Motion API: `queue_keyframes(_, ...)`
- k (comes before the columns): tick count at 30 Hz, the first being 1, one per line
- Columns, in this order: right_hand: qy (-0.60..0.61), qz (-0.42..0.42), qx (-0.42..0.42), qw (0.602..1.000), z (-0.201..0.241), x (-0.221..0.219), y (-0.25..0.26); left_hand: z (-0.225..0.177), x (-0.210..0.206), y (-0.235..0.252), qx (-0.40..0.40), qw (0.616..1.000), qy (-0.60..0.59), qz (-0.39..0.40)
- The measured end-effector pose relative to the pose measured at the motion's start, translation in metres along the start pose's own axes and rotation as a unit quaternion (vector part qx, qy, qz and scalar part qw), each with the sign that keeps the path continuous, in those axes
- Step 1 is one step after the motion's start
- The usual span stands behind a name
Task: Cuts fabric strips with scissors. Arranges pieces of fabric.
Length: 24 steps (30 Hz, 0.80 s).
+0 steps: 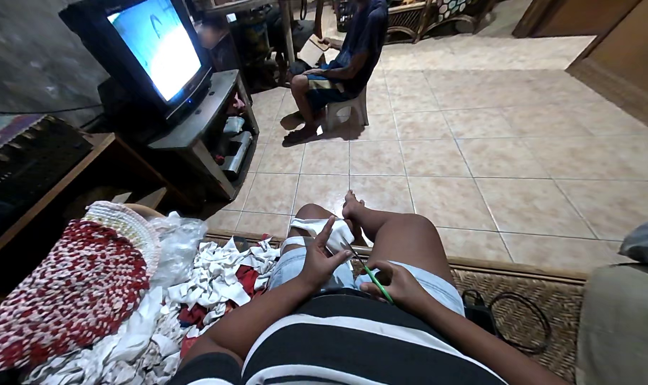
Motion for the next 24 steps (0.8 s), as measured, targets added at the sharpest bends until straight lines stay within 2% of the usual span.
queue_keyframes(6,-0.037,-0.015,0.007,0.999,0.003,0.001,0.0,0.001,0.001,0.0,-0.015,1.0,-0.005,-0.005)
queue_keyframes(11,-0.067,-0.006,0.004,0.998,0.002,0.002,-0.003,-0.004,0.011,0.005,0.032,0.998,0.041,-0.032)
queue_keyframes(24,-0.021,0.006,0.009,1.0,-0.002,-0.003,0.005,0.005,0.003,0.0,0.018,1.0,-0.015,-0.02)
Point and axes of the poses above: each hand's wrist, its own y-axis towards the middle knuckle, its own x-axis out of the back of the hand, z = x × y, the point moved 6 cm from there along y, towards the middle knuckle, and after that the axes turned 14 degrees about y, right-handed, at the moved point
